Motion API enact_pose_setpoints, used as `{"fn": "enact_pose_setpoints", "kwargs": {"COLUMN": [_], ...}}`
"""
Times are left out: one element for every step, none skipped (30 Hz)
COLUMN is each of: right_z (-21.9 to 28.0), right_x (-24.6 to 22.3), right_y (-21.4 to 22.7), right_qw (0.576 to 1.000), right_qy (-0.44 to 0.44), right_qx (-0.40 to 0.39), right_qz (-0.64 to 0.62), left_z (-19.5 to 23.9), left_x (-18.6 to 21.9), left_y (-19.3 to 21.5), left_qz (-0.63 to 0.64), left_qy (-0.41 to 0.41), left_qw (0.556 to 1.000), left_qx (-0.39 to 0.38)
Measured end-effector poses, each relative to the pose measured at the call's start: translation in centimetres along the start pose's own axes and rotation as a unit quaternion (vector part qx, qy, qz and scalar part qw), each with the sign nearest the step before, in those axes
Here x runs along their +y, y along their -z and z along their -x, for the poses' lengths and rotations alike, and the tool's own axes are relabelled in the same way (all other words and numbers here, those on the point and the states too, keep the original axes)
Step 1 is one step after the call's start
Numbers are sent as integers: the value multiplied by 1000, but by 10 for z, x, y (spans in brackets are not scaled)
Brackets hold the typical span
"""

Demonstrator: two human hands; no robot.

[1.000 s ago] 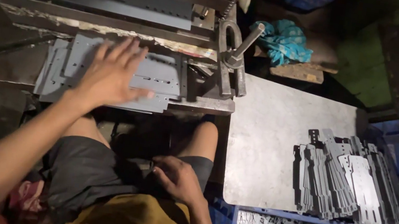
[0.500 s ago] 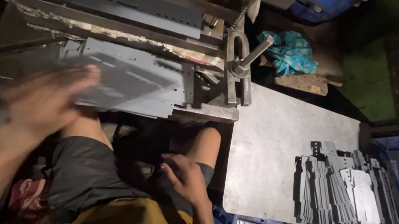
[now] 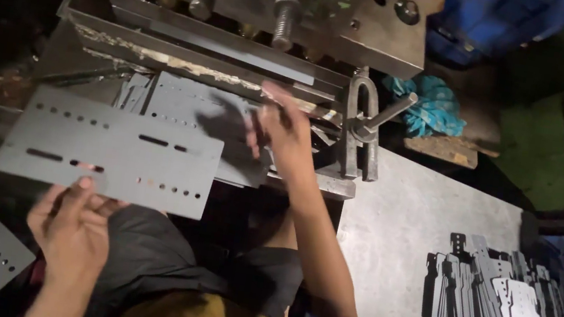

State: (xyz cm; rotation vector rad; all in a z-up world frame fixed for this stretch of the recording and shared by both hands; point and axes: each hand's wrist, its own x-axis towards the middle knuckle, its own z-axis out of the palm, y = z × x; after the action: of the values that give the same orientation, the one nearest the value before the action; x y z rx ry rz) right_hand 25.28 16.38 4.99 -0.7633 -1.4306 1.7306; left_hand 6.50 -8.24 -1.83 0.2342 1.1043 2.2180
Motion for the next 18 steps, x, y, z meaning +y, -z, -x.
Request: {"fn": "enact_pose_setpoints", "kwargs": {"right_z": [-27, -54, -60, -66, -71, -52, -32, -10, 18, 47, 77, 97, 118, 138, 157, 177, 198, 202], "right_x": [8, 17, 26, 35, 45, 37, 29, 23, 22, 21, 20, 21, 22, 22, 40, 58, 77, 81], "right_y": [0, -1, -3, -4, -6, -10, -13, -16, -12, -9, -6, -4, -3, -1, 10, 21, 30, 36], "right_qw": [999, 995, 995, 991, 984, 984, 981, 977, 977, 978, 979, 978, 976, 973, 971, 971, 970, 970], "right_qy": [-7, -14, -16, 25, 66, 65, 89, 111, 108, 112, 116, 116, 95, 76, 77, 56, 34, 35], "right_qx": [23, 49, 47, 88, 129, 129, 140, 154, 156, 157, 158, 161, 175, 191, 197, 201, 206, 205], "right_qz": [-43, -87, -87, -97, -106, -105, -103, -101, -100, -82, -64, -64, -85, -107, -108, -116, -124, -123], "left_z": [-4, -8, -12, -17, -22, -30, -38, -44, -56, -68, -80, -94, -107, -121, -127, -132, -137, -139], "left_x": [2, 4, 3, 3, 3, -4, -11, -19, -26, -32, -40, -47, -55, -65, -70, -74, -79, -81], "left_y": [-1, -1, -2, -3, -4, -5, -6, -7, -19, -31, -42, -75, -109, -145, -158, -170, -181, -183], "left_qz": [4, 6, 6, 3, 0, 0, 3, 5, 4, 36, 69, 68, 41, 14, 13, -29, -71, -70], "left_qy": [-12, -23, -23, -19, -15, -15, -15, -12, -9, -8, -7, -3, 18, 39, 43, 44, 44, 43], "left_qw": [1000, 999, 999, 999, 999, 999, 998, 998, 998, 994, 986, 986, 988, 989, 988, 981, 970, 971], "left_qx": [-18, -38, -36, -43, -51, -51, -56, -61, -60, -106, -152, -153, -147, -144, -148, -188, -226, -226]}}
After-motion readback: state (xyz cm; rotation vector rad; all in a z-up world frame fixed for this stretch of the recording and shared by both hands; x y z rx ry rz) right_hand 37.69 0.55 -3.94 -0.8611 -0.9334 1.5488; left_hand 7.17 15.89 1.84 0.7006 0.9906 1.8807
